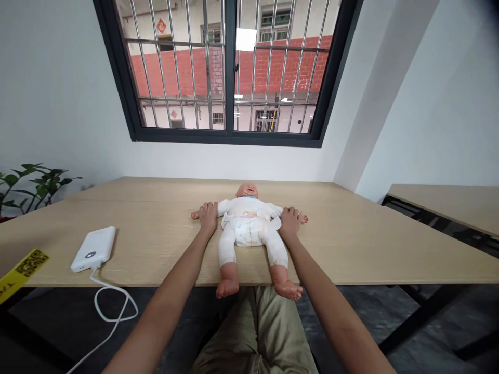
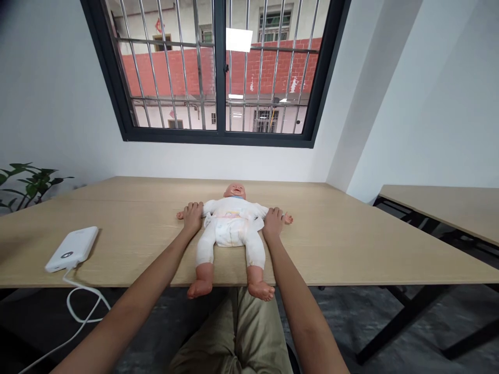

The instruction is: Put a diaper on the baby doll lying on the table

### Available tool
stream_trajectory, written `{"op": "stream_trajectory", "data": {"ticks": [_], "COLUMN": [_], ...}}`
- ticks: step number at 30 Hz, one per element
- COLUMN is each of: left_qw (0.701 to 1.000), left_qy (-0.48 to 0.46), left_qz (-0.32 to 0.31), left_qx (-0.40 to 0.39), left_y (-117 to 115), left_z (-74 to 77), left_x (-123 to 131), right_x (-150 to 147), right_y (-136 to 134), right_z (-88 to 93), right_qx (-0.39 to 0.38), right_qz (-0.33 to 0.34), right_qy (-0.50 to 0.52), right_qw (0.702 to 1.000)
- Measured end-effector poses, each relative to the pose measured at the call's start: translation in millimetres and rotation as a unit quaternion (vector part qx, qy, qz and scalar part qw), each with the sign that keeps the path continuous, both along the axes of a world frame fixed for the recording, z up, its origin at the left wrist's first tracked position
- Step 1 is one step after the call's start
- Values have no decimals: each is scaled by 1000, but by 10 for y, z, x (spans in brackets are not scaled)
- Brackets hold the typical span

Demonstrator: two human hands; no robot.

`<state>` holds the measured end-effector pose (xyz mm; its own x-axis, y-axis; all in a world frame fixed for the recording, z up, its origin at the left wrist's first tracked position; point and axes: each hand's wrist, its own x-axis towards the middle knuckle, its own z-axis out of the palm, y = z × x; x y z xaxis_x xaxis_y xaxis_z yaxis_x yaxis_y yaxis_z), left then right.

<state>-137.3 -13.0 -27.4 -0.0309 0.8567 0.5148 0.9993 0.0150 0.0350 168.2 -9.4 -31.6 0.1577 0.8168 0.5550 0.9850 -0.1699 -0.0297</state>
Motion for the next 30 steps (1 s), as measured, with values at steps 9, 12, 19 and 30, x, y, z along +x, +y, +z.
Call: {"op": "stream_trajectory", "data": {"ticks": [9, 12, 19, 30], "left_qw": [1000, 999, 999, 997], "left_qy": [-9, -12, -19, -60], "left_qz": [-13, -23, -41, -41], "left_qx": [-25, -29, -19, 6], "left_y": [44, 40, -2, 28], "left_z": [-49, -41, -22, -84], "left_x": [-49, -52, -33, 7], "right_x": [50, 60, 90, 91], "right_y": [37, 23, -18, 33], "right_z": [-41, -46, -49, -73], "right_qx": [-21, -27, -13, 27], "right_qz": [13, 18, 42, 71], "right_qy": [21, 22, 56, 98], "right_qw": [999, 999, 997, 992]}}
